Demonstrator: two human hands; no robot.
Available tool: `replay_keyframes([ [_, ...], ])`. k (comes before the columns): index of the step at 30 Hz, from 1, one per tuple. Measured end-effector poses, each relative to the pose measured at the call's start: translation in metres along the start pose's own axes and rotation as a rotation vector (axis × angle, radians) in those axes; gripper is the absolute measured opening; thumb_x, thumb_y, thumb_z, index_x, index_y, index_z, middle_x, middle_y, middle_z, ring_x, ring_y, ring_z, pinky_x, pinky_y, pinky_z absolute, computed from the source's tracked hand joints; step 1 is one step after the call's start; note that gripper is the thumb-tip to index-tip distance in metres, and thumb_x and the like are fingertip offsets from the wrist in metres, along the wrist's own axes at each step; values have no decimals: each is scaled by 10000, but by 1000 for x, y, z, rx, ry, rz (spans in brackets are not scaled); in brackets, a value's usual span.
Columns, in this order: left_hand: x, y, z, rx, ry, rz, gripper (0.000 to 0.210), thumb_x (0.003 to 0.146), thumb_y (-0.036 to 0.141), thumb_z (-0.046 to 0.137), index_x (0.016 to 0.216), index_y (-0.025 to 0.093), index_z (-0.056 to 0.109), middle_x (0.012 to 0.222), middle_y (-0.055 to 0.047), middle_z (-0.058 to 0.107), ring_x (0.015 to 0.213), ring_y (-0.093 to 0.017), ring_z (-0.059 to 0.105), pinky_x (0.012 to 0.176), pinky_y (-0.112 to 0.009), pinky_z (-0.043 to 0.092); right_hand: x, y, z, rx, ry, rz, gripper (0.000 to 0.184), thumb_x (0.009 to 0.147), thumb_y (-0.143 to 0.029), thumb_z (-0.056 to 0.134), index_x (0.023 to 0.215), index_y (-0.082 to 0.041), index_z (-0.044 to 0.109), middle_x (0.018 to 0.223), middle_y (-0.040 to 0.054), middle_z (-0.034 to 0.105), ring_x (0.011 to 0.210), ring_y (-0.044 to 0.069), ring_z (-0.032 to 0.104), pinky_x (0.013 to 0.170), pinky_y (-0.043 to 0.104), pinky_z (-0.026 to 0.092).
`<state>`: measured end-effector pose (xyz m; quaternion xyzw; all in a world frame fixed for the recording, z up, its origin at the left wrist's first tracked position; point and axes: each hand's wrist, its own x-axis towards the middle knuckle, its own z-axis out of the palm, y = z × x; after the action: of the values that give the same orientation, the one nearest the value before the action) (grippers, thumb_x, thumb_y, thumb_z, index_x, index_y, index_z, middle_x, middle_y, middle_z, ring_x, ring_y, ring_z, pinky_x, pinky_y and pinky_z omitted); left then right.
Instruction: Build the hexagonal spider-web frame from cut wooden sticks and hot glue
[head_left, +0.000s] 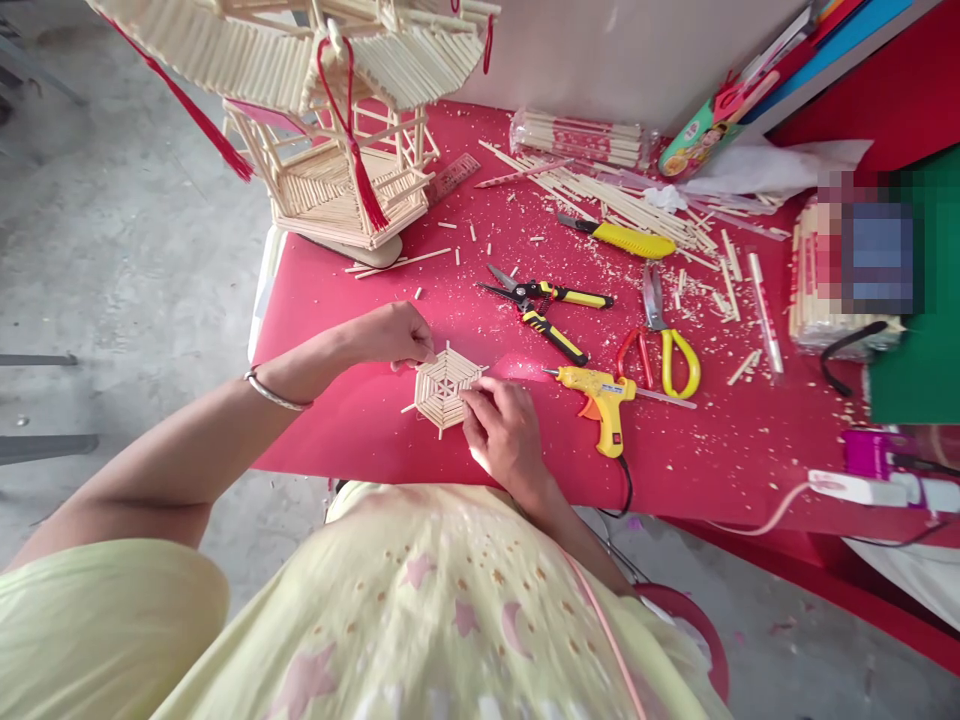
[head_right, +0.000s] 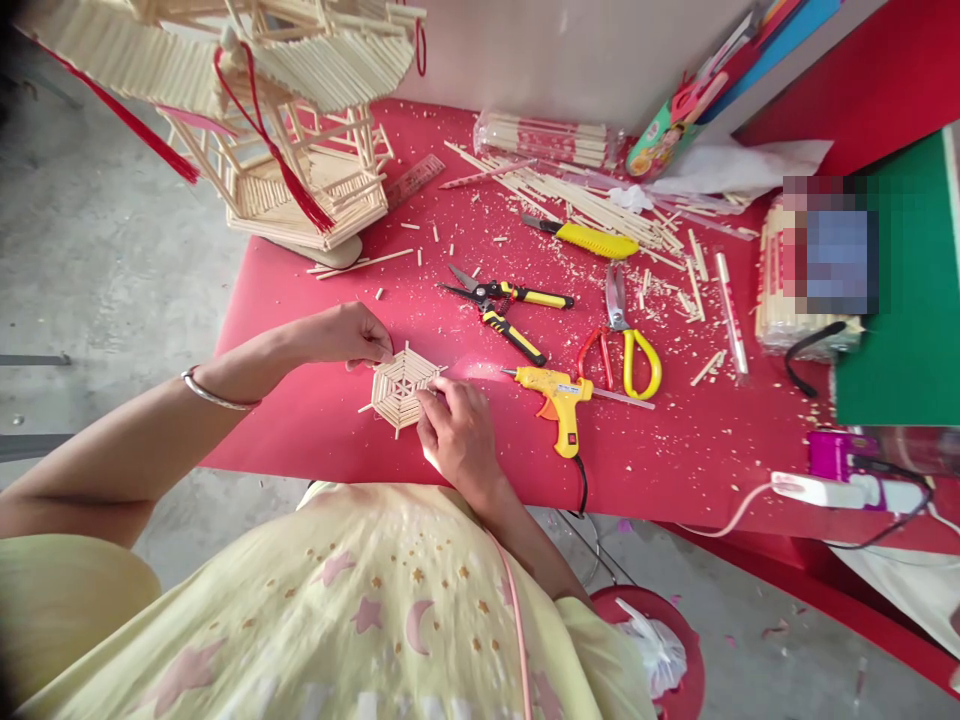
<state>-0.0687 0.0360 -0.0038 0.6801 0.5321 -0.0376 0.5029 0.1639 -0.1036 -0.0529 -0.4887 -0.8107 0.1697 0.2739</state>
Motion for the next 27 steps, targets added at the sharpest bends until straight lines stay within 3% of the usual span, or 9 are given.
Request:
replay_keyframes([
  [4,1,-5,0,-6,-20,0,153,729,324,692,662,194,739,483,16,619,504,-128,585,546,-241,428,-9,5,-20,6,100,17,348,986,-212,603,1326,-257,660,1282,94,673,1176,243,644,1049,421,536],
  [7,2,-9,0,-17,-28,9,153,728,323,687,653,195,725,485,22,616,509,-126,593,550,-234,434,-31,21,-50,-103,336,181,328,970,-198,603,1284,-251,684,1218,95,690,1142,235,665,1033,413,549],
  [9,3,-9,1,-26,-23,22,137,720,300,687,644,192,723,480,26,608,502,-119,587,543,-229,426,-48,34,-69,-235,413,316,306,958,-216,605,1247,-225,705,1198,116,689,1133,256,668,1011,427,554],
  [13,3,-9,2,-61,-3,40,116,709,270,689,637,186,726,473,34,603,467,-107,567,518,-221,413,-72,53,-86,-384,361,486,296,967,-291,601,1219,-199,725,1164,135,710,1101,276,680,970,429,558],
  [18,0,-5,2,-109,-4,57,151,691,271,712,569,185,686,469,28,599,456,-110,560,522,-230,430,-74,56,-80,-427,336,594,337,984,-365,594,1243,-188,718,1102,139,732,1034,295,702,908,432,574],
  [21,-1,-3,2,-118,-3,52,168,690,271,704,545,194,670,467,17,601,456,-120,556,520,-249,434,-69,51,-78,-485,409,562,341,986,-365,599,1252,-189,721,1201,179,707,1138,338,673,975,499,555],
  [24,0,-3,2,-99,-8,57,176,699,288,692,548,199,672,465,15,602,455,-121,557,519,-254,431,-56,38,-73,-454,476,395,295,993,-304,590,1238,-218,730,1239,170,705,1179,332,659,1029,526,530],
  [27,1,-3,2,-75,-5,65,175,696,297,698,554,196,686,461,18,601,456,-119,562,517,-246,418,-35,17,-58,-260,292,117,307,995,-231,576,1269,-266,710,1198,90,754,1142,275,688,1038,490,541],
])
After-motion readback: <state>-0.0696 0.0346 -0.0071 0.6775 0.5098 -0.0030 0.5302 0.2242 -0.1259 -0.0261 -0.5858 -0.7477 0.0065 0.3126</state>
